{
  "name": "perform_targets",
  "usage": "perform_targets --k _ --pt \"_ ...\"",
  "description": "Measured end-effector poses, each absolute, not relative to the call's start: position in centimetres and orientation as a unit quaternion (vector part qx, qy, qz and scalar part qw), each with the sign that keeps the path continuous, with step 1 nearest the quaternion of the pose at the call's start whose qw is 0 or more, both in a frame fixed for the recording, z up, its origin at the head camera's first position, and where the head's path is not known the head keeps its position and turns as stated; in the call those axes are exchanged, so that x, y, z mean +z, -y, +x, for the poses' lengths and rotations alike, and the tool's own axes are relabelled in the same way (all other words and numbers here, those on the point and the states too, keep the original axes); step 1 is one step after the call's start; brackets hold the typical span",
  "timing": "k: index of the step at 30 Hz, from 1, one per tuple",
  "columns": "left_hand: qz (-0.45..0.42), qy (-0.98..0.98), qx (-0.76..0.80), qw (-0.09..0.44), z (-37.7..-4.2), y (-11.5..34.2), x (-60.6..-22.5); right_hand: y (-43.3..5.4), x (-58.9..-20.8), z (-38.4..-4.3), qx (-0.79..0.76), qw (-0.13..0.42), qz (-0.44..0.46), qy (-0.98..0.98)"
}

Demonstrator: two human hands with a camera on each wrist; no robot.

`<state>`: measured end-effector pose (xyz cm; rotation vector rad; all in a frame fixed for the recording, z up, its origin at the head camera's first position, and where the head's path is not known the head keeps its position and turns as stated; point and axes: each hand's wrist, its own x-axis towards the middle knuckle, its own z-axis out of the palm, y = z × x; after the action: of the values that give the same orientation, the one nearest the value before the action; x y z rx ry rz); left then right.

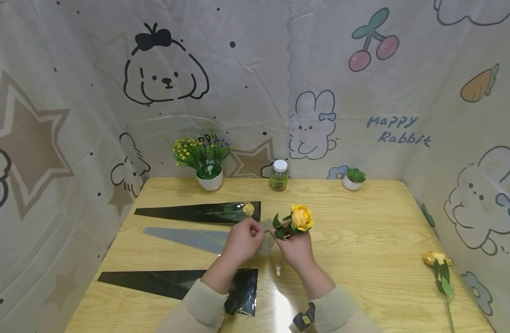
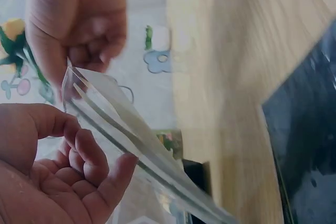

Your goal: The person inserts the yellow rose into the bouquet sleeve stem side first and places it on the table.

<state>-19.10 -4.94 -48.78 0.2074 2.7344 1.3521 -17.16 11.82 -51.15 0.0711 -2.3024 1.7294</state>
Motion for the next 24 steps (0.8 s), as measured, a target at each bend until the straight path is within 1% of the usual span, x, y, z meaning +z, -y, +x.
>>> perform_targets --k 2,5,12,15,18,24 --pt "0.068 -0.890 0.449 0.039 -18.9 4.8 -48.5 -11.7 -51.4 -17.2 0.587 0.131 0.033 0.798" --pt "0.061 -0.888 0.454 0.037 -18.7 4.6 -48.4 -11.8 -51.3 -17.1 0.597 0.113 0.046 0.793" --pt "0.049 -0.889 0.453 0.040 -18.6 4.5 -48.6 -13.1 -50.4 -16.4 0.648 0.039 0.083 0.756" --pt "0.047 -0.889 0.454 0.039 -18.7 4.5 -48.6 -13.5 -50.1 -16.2 0.693 0.028 0.095 0.714" --pt "0.045 -0.887 0.458 0.041 -18.7 4.3 -48.6 -13.8 -49.8 -16.2 0.720 0.034 0.079 0.688" --pt "0.044 -0.884 0.465 0.027 -18.7 4.3 -48.3 -13.6 -49.7 -16.5 0.694 0.080 0.007 0.716"
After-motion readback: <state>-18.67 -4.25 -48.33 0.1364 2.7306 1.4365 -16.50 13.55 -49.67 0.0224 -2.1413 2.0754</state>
